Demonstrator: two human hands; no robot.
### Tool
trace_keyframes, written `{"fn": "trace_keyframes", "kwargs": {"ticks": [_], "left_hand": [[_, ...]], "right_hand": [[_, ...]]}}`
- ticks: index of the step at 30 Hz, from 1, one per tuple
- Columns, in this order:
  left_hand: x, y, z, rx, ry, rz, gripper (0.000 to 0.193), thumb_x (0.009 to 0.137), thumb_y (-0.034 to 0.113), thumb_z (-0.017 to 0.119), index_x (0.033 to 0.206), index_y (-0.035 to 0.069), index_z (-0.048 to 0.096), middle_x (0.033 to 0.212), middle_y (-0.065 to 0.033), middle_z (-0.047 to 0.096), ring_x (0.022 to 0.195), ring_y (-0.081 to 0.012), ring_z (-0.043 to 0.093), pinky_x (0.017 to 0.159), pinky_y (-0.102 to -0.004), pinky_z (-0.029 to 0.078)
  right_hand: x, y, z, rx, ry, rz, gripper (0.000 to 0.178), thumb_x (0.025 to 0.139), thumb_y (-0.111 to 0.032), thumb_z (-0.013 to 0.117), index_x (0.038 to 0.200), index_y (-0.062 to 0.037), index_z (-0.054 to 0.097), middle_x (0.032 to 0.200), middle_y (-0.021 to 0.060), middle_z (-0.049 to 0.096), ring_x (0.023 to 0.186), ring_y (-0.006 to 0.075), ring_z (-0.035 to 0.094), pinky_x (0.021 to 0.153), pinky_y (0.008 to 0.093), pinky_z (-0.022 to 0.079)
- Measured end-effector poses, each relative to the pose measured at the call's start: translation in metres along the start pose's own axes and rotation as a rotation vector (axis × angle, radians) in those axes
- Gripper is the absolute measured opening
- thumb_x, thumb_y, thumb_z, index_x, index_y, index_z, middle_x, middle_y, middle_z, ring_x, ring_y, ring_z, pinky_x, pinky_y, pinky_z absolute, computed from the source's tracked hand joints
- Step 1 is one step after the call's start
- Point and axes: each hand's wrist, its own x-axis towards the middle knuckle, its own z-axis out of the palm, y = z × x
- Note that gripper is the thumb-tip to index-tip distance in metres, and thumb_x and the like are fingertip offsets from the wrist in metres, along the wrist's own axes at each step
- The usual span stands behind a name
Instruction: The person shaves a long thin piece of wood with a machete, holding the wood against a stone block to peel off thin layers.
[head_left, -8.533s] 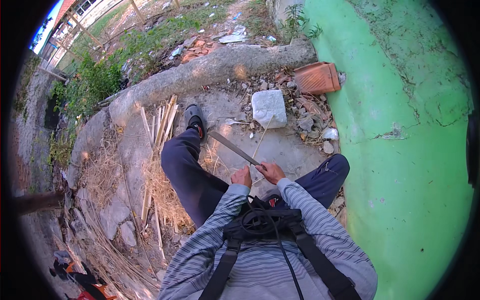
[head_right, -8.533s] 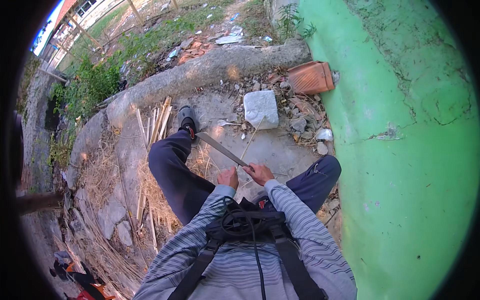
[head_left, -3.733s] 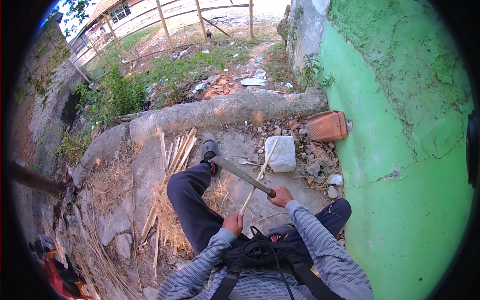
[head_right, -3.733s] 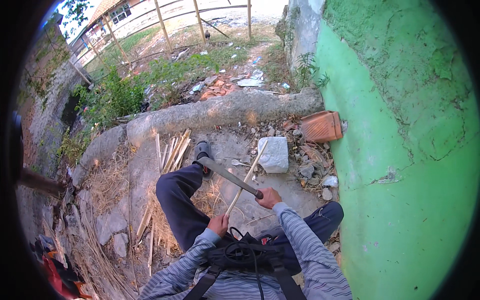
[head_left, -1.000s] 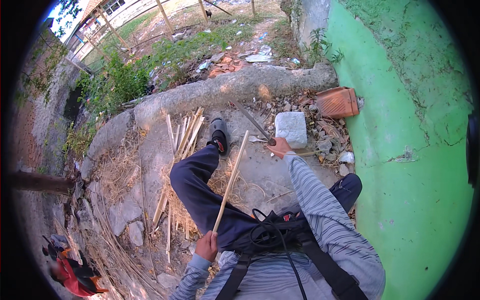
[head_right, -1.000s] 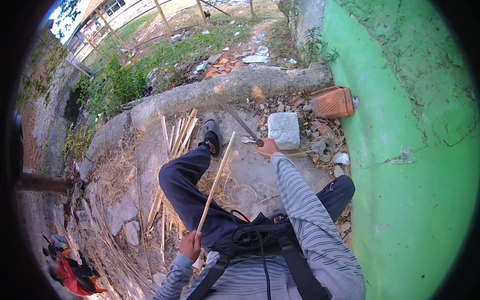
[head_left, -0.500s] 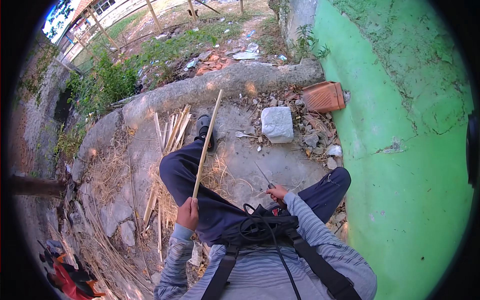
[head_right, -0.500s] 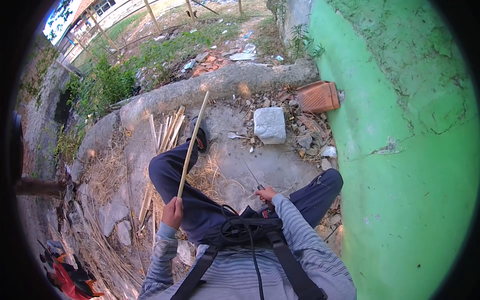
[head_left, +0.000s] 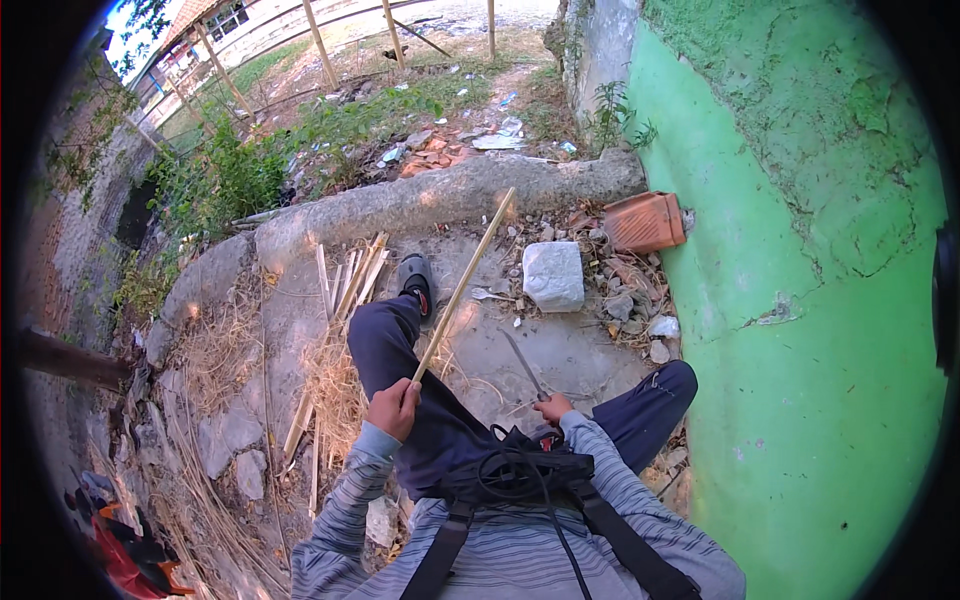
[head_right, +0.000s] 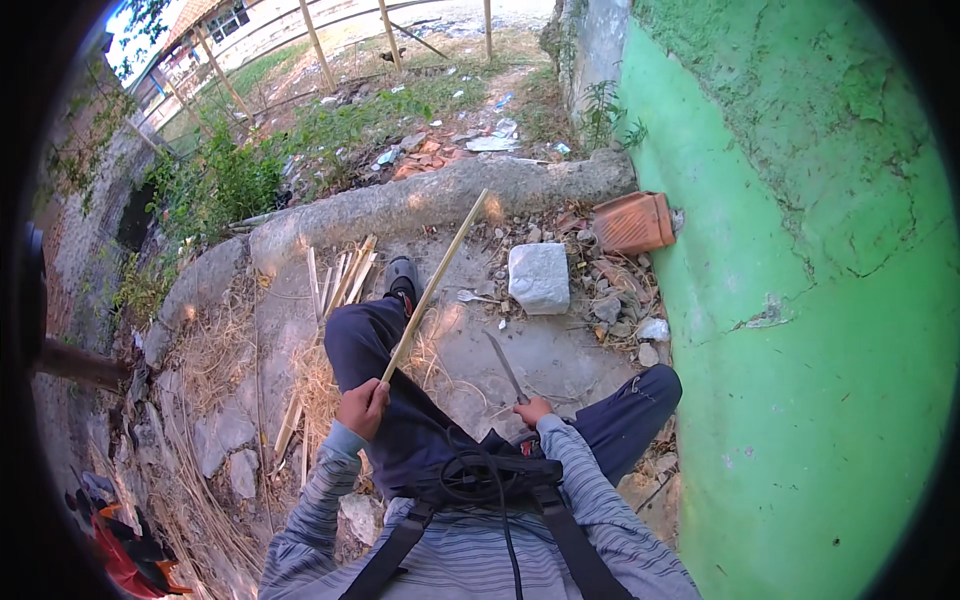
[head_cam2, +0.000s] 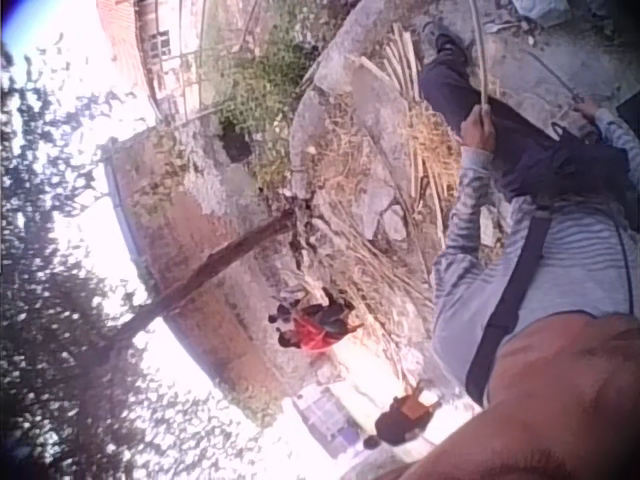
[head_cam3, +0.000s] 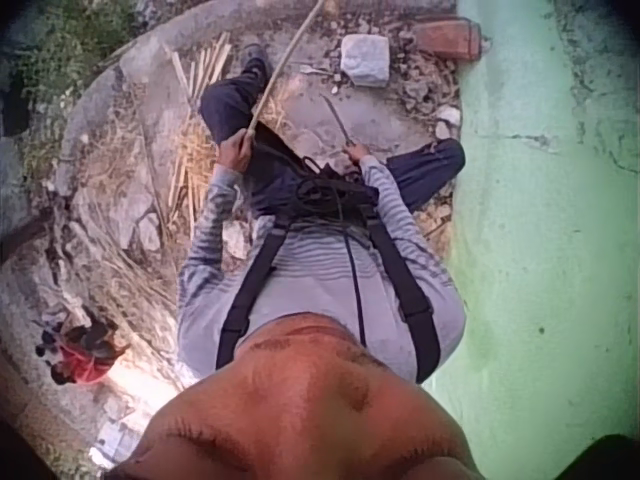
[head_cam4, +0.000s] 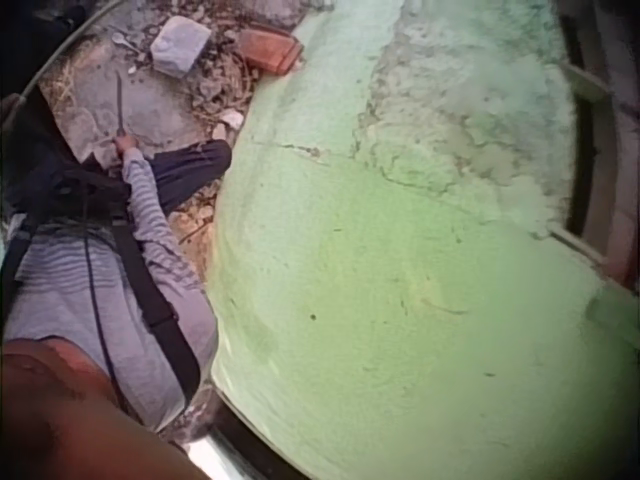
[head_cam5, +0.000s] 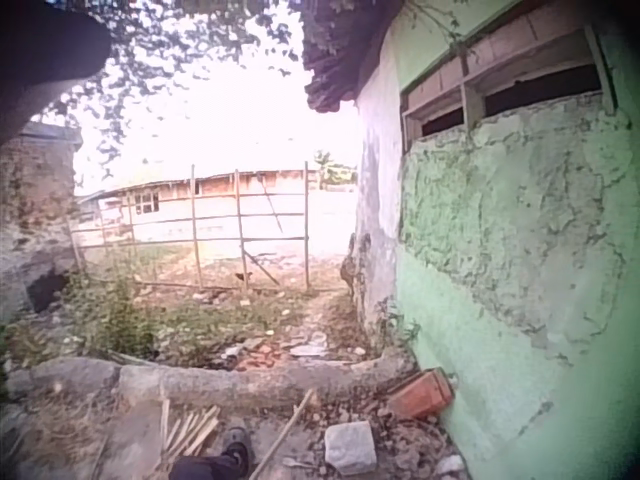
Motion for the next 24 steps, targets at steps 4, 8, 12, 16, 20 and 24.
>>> {"fn": "trace_keyframes", "kwargs": {"ticks": [4,8,12,16,20,24], "left_hand": [[0.021,0.005,-0.018,0.115,0.01,0.075,0.034,0.103,0.026,0.053,0.081,0.003,0.067,0.065,-0.0125,0.063,0.059,-0.0241,0.064,0.06,-0.037,0.049],[0.059,0.018,-0.005,0.152,0.012,0.137,0.035,0.103,0.026,0.05,0.084,0.004,0.07,0.064,-0.0159,0.063,0.059,-0.0305,0.065,0.061,-0.0416,0.049],[0.102,0.004,0.041,0.213,-0.012,0.185,0.032,0.104,0.024,0.048,0.091,0.004,0.07,0.066,-0.0197,0.063,0.062,-0.0343,0.066,0.062,-0.0452,0.049],[0.14,-0.02,0.113,0.204,-0.042,0.109,0.035,0.104,0.028,0.045,0.088,0.006,0.067,0.077,-0.0194,0.068,0.072,-0.0405,0.066,0.068,-0.0508,0.05],[0.153,-0.064,0.163,0.235,-0.205,-0.01,0.04,0.104,0.035,0.045,0.091,0.004,0.068,0.068,-0.0155,0.066,0.053,-0.0324,0.064,0.055,-0.0458,0.05],[0.153,-0.085,0.188,0.368,-0.283,-0.048,0.04,0.105,0.033,0.042,0.091,0.003,0.065,0.062,-0.0135,0.062,0.043,-0.0272,0.062,0.048,-0.0438,0.054]], "right_hand": [[0.016,0.004,-0.001,0.057,0.056,0.059,0.038,0.08,-0.038,0.076,0.072,-0.0021,0.068,0.062,0.0087,0.066,0.052,0.0201,0.064,0.053,0.0361,0.051],[0.022,0.012,-0.001,0.109,0.118,0.029,0.037,0.083,-0.035,0.074,0.073,-0.0006,0.067,0.06,0.0088,0.064,0.049,0.0199,0.062,0.048,0.0363,0.049],[0.015,0.006,-0.005,0.127,0.135,-0.006,0.035,0.085,-0.033,0.073,0.075,-0.0004,0.065,0.058,0.0076,0.061,0.046,0.019,0.059,0.044,0.0362,0.047],[0.001,0.008,-0.015,0.154,0.197,-0.06,0.036,0.086,-0.033,0.072,0.075,-0.0005,0.064,0.059,0.007,0.06,0.047,0.0183,0.06,0.044,0.0361,0.047],[-0.022,-0.005,-0.021,0.256,0.248,-0.171,0.035,0.088,-0.033,0.071,0.076,-0.001,0.063,0.061,0.0061,0.06,0.047,0.0169,0.059,0.044,0.035,0.048],[-0.039,-0.02,-0.025,0.473,0.245,-0.247,0.033,0.091,-0.035,0.067,0.086,-0.002,0.064,0.061,0.0023,0.054,0.044,0.0136,0.053,0.042,0.0322,0.045]]}}
